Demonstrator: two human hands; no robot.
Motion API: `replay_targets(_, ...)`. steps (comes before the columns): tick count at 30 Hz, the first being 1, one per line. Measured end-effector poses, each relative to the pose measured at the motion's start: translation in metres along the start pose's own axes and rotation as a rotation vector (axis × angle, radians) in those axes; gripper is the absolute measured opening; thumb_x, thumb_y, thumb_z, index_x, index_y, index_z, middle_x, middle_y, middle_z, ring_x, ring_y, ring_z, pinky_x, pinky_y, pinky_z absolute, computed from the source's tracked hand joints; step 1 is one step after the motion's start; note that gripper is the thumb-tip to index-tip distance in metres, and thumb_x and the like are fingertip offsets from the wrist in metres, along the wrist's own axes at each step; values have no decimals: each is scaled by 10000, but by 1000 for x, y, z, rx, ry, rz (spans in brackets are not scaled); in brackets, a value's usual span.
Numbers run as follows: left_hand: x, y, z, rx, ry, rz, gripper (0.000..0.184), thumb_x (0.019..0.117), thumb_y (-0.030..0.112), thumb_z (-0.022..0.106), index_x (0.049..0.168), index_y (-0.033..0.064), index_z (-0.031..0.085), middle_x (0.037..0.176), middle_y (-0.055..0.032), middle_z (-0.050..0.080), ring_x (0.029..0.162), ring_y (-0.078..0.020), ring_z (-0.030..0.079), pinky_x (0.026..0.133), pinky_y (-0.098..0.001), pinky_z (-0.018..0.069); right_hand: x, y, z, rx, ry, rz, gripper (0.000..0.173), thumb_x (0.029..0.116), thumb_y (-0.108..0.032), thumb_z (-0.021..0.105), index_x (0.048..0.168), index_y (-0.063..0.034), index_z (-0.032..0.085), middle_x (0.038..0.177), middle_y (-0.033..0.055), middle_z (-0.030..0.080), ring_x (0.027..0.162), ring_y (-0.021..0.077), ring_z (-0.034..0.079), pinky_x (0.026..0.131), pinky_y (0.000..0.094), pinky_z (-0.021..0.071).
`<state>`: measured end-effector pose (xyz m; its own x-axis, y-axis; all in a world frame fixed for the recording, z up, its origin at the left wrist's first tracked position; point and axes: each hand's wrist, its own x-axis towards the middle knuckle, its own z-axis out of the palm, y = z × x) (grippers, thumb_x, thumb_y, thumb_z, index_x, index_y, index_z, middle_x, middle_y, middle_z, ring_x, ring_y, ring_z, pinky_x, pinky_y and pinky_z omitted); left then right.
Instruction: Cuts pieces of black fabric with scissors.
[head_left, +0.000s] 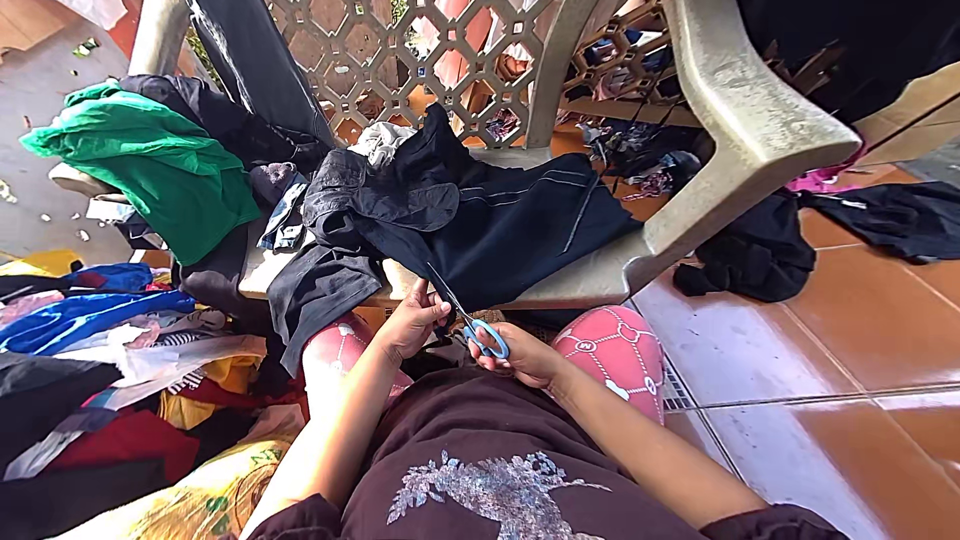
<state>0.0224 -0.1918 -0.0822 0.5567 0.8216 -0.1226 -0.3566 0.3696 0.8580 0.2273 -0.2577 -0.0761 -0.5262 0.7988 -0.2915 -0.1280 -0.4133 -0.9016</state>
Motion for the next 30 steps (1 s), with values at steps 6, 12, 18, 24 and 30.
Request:
replay_targets(6, -4, 1, -2, 39, -7, -15, 615, 896, -76, 554, 1397, 124, 259, 822, 56, 628, 767, -61, 648, 807, -248, 550, 1, -1, 3, -55, 39, 1, 293, 1057, -203, 439, 816, -157, 600, 646, -118, 566, 519, -50, 475, 496, 114, 383)
replay_targets(12, -6, 13, -7, 147, 165, 2, 399, 1009, 45, 468, 1402, 11, 403, 1102, -49, 637, 957, -108, 640, 874, -301, 538, -1, -1, 2, -80, 55, 23, 289, 1063, -168, 446, 823, -145, 605, 663, -114, 579, 534, -49, 487, 513, 112, 397)
replay_targets(18, 6, 20, -7, -25, 434, 125, 128, 1023, -49, 478, 1046, 42, 565, 838, -10, 624, 742, -95, 613, 778, -268, 543, 0, -3, 5, -91, 63, 38, 285, 1064, -148, 446, 823, -142, 598, 679, -107, 590, 544, -48, 496, 524, 111, 406)
replay_targets(24, 3, 21, -11, -29, 338, 117, 229, 997, -83, 473, 1160, 47, 565, 902, -18, 639, 768, -93, 609, 781, -269, 537, 5, -1, 6, -50, 39, 31, 270, 1066, -204, 438, 864, -127, 600, 659, -104, 577, 508, -54, 467, 485, 107, 371)
replay_targets(30, -2, 22, -13, -8, 251, 76, 279, 983, -85, 479, 1222, 57, 512, 914, -9, 638, 741, -77, 604, 741, -248, 535, 16, -8, 7, -63, -3, 1, 321, 1084, -265, 385, 882, -121, 589, 648, -107, 547, 508, -55, 449, 491, 103, 363)
